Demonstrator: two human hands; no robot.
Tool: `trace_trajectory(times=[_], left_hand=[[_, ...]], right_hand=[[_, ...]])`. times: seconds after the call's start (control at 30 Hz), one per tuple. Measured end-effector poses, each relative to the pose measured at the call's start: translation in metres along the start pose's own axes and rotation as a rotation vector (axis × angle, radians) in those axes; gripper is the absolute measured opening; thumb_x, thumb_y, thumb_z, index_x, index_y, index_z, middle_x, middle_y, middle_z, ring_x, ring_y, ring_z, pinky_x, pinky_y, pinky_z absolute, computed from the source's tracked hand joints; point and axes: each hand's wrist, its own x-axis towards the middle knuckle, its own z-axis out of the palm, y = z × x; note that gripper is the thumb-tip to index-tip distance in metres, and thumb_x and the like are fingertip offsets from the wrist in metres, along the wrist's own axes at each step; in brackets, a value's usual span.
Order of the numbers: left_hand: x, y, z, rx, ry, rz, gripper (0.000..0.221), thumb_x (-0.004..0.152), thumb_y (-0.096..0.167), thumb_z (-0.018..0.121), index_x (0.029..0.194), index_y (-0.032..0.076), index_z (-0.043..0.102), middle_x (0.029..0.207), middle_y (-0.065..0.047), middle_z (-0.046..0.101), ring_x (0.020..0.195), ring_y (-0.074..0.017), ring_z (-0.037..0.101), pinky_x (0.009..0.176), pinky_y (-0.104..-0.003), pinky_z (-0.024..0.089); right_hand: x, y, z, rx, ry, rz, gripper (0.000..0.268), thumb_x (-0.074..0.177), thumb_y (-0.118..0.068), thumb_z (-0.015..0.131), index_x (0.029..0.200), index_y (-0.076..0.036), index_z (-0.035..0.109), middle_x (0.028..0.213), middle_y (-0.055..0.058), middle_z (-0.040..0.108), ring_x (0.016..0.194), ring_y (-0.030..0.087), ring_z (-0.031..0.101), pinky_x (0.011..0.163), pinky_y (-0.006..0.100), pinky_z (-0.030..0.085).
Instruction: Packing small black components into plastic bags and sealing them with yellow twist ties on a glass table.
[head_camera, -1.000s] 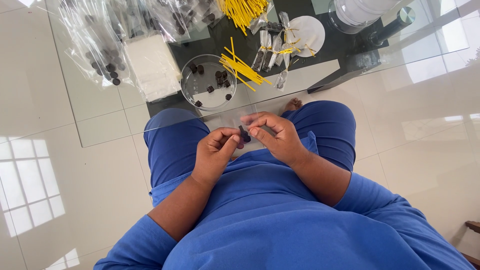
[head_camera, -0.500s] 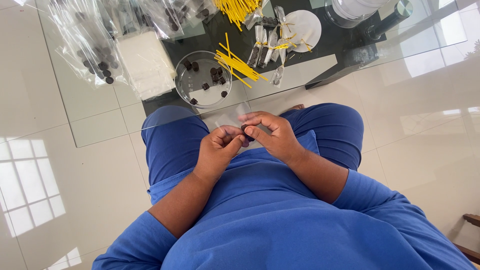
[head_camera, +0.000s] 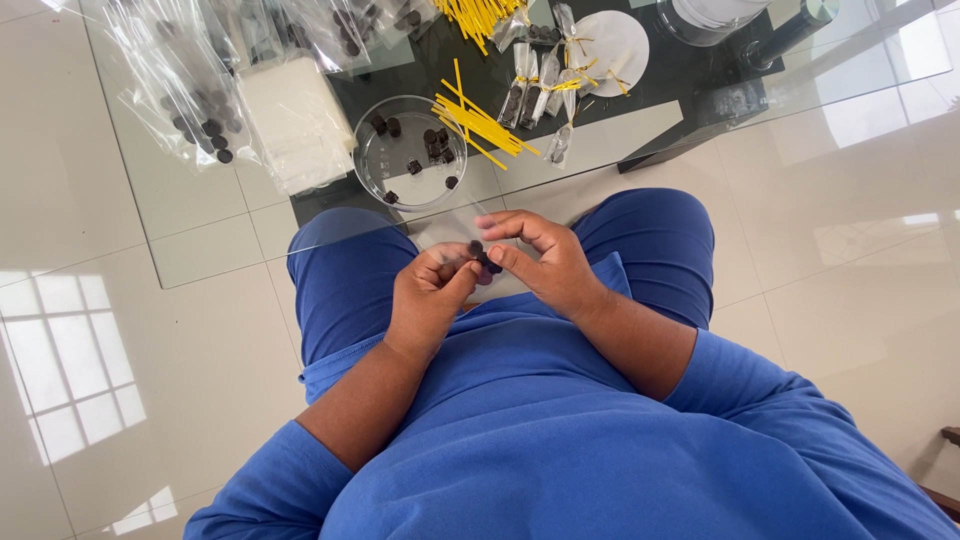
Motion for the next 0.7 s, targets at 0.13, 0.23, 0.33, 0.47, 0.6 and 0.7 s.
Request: trace_trajectory(times=[0.13,0.23,0.33,0.47,0.6,0.7], left_hand=[[-0.003,0.01,-0.004,-0.006,0.056,0.007,0.018,0.092,0.001,0.071,0.11,-0.002,0.073,0.082,-0.016,0.077,0.077,-0.0106,0.068,0.071,-0.024,0.06],[-0.004,0.005,-0.008,-0.054,0.074,-0.016,0.019,0.091,0.001,0.072,0.111,0.0,0.072,0.088,-0.017,0.079,0.081,-0.0104,0.071,0.075,-0.023,0.061],[-0.006,0.008,-0.008,-0.088,0.067,-0.055,0.022,0.092,0.0,0.071,0.113,-0.001,0.067,0.095,-0.019,0.079,0.086,-0.013,0.072,0.079,-0.024,0.061],[-0.006,0.004,-0.008,-0.16,0.104,-0.05,0.019,0.098,0.01,0.067,0.113,-0.001,0.068,0.084,-0.018,0.077,0.077,-0.0143,0.074,0.071,-0.026,0.066],[-0.001,-0.013,-0.012,-0.167,0.153,-0.038,0.015,0.099,0.009,0.064,0.105,-0.002,0.072,0.078,-0.021,0.075,0.07,-0.0177,0.074,0.065,-0.029,0.066],[0.003,-0.017,-0.012,-0.211,0.189,-0.051,0.016,0.098,0.01,0.065,0.105,-0.003,0.071,0.078,-0.022,0.074,0.069,-0.0195,0.074,0.063,-0.031,0.067]], right_hand=[[0.001,0.005,0.007,0.008,-0.002,0.014,0.026,0.091,-0.011,0.08,0.112,0.002,0.073,0.122,0.019,0.073,0.116,0.027,0.069,0.099,0.04,0.054],[0.001,0.011,0.016,0.119,0.016,0.077,0.025,0.092,-0.009,0.078,0.115,0.002,0.073,0.12,0.017,0.073,0.113,0.02,0.069,0.097,0.037,0.055],[0.0,0.012,0.023,0.23,0.045,0.125,0.023,0.092,-0.007,0.077,0.113,0.002,0.073,0.119,0.016,0.073,0.111,0.019,0.068,0.096,0.033,0.056],[0.002,0.007,0.022,0.036,-0.015,-0.001,0.023,0.093,-0.006,0.076,0.116,-0.001,0.076,0.12,0.017,0.074,0.115,0.026,0.069,0.1,0.039,0.053],[-0.005,0.008,0.03,-0.201,0.013,-0.17,0.028,0.095,-0.009,0.076,0.123,-0.008,0.076,0.122,0.013,0.075,0.118,0.029,0.069,0.105,0.042,0.05],[-0.005,0.005,0.026,-0.439,-0.017,-0.351,0.029,0.097,-0.015,0.074,0.125,-0.015,0.076,0.126,0.008,0.075,0.12,0.025,0.069,0.111,0.041,0.044]])
